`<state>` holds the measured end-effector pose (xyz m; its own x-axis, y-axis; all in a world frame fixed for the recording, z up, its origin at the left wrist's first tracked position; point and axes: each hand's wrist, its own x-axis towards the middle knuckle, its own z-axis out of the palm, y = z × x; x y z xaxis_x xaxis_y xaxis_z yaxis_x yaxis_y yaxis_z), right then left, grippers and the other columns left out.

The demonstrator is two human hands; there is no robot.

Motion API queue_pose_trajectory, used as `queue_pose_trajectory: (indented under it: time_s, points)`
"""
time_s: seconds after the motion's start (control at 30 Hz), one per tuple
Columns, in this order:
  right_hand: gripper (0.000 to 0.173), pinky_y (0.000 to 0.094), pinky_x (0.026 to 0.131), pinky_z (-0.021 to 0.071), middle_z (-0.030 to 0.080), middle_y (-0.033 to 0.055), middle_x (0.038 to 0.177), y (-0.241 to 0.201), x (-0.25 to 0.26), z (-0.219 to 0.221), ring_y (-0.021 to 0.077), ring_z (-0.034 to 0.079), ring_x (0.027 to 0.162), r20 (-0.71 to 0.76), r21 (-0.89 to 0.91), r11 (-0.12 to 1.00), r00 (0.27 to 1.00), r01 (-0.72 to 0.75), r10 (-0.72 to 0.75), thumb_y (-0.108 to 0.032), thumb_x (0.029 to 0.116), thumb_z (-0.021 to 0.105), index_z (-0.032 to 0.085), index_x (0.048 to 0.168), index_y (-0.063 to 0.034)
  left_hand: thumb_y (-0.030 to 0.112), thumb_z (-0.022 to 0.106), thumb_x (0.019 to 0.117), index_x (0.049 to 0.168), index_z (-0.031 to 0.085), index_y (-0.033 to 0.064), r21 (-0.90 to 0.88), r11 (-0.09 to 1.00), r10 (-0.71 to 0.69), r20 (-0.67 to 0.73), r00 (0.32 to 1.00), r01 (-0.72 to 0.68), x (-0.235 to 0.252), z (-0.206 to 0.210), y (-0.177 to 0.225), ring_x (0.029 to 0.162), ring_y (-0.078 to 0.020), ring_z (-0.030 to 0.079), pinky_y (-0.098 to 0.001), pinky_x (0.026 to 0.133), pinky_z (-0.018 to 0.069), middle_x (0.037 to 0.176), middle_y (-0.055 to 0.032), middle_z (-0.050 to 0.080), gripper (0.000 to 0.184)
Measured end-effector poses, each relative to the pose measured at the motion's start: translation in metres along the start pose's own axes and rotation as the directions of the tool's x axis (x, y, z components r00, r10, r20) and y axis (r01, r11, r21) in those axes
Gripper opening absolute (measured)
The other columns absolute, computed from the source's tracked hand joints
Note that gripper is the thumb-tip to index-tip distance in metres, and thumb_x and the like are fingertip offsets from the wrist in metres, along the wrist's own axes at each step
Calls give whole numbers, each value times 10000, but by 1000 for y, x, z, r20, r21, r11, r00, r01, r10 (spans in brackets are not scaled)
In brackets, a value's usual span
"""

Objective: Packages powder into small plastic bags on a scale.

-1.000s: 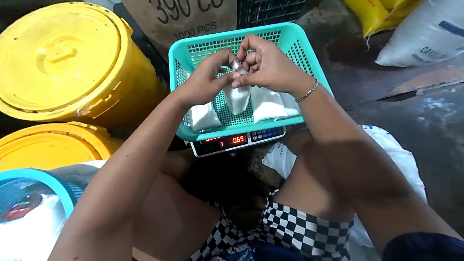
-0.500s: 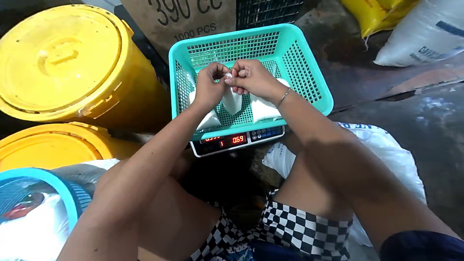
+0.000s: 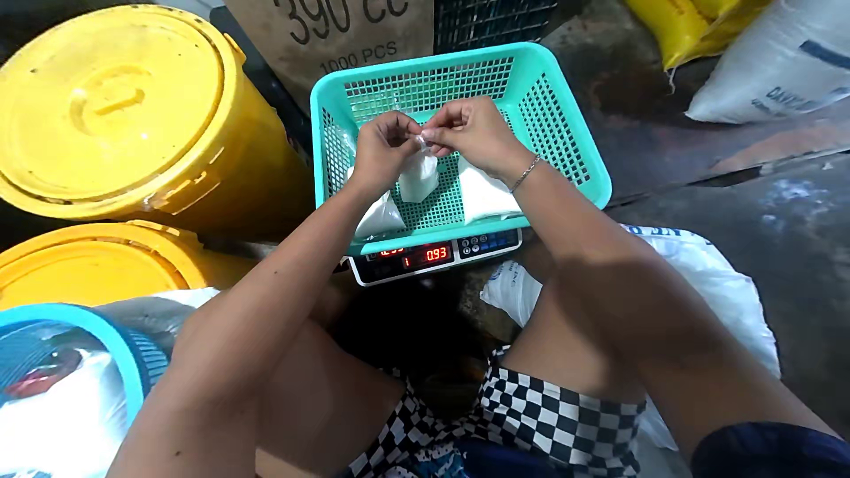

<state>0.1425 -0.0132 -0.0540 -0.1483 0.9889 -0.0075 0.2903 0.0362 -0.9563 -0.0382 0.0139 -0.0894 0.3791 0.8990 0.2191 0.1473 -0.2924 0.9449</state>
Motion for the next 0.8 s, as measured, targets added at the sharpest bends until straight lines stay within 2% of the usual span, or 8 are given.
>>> queue_pose_trajectory:
  time_s: [0.07, 0.17, 0.37, 0.47, 0.6, 0.67, 0.73, 0.8]
  points:
    - [92, 213, 693, 603, 699, 45, 842, -4, 0, -1, 51, 686, 695, -8, -47, 999, 1000, -4, 3, -60, 968, 693, 686, 988, 30, -50, 664, 911, 1023, 619, -23, -4, 1000, -15, 31, 999, 15, 0, 0, 3, 759, -14, 635, -197, 738, 550, 876, -9, 663, 124]
    - [104, 192, 657, 574, 678, 32, 805, -8, 0, -3, 34, 653, 657, -35, -139, 990, 999, 6, -11, -80, 984, 679, 682, 979, 23, -30, 645, 934, 1069, 566, 2, -27, 999, -43, 116, 992, 46, 1, -1, 6, 781, -10, 632, -195, 741, 538, 894, 6, 651, 160]
    - [119, 208, 692, 564, 675, 62, 873, -15, -4, -7, 49, 650, 715, -77, -255, 964, 992, 78, -101, -90, 1003, 641, 675, 1011, 23, 27, 648, 966, 1080, 557, 27, -65, 996, -53, 205, 977, 68, 3, -3, 5, 809, -18, 645, -219, 788, 544, 891, 21, 669, 146]
    - [127, 206, 697, 571, 679, 59, 878, -19, -4, -15, 50, 662, 727, -119, -275, 955, 982, 111, -149, -106, 1002, 648, 673, 1006, 19, 38, 655, 972, 1090, 539, 22, -54, 995, -67, 233, 970, 81, 1, 1, 7, 870, -44, 663, -238, 822, 544, 948, -19, 690, 165]
    - [116, 191, 687, 556, 667, 49, 863, -18, -4, -18, 36, 642, 712, -127, -300, 945, 976, 133, -178, -100, 1000, 647, 670, 993, 14, 21, 677, 954, 1242, 495, -9, -51, 993, -86, 290, 953, 105, 1, 5, 11, 891, -67, 674, -248, 822, 561, 997, -53, 685, 343]
    - [111, 184, 677, 552, 665, 43, 852, -19, -5, -17, 27, 636, 701, -121, -302, 943, 975, 143, -187, -100, 995, 653, 669, 985, 10, 61, 654, 972, 1289, 504, -13, -69, 994, -56, 317, 947, 82, 0, 6, 10, 901, -74, 677, -261, 842, 569, 995, -50, 674, 358]
    - [116, 181, 678, 552, 663, 40, 857, -23, -7, -15, 23, 635, 700, -97, -311, 940, 979, 142, -180, -108, 997, 655, 667, 987, 7, 148, 522, 1051, 1201, 592, -4, -75, 997, -7, 310, 951, 31, -1, 9, 10, 886, -40, 645, -250, 836, 540, 968, -12, 670, 225]
    - [129, 191, 690, 543, 659, 49, 870, -24, -8, -13, 35, 629, 714, -85, -341, 928, 978, 151, -191, -120, 1005, 645, 665, 997, 7, 182, 469, 1080, 1077, 653, 19, -55, 998, 8, 299, 954, 9, -2, 12, 10, 877, -5, 631, -229, 832, 523, 955, 18, 681, 245]
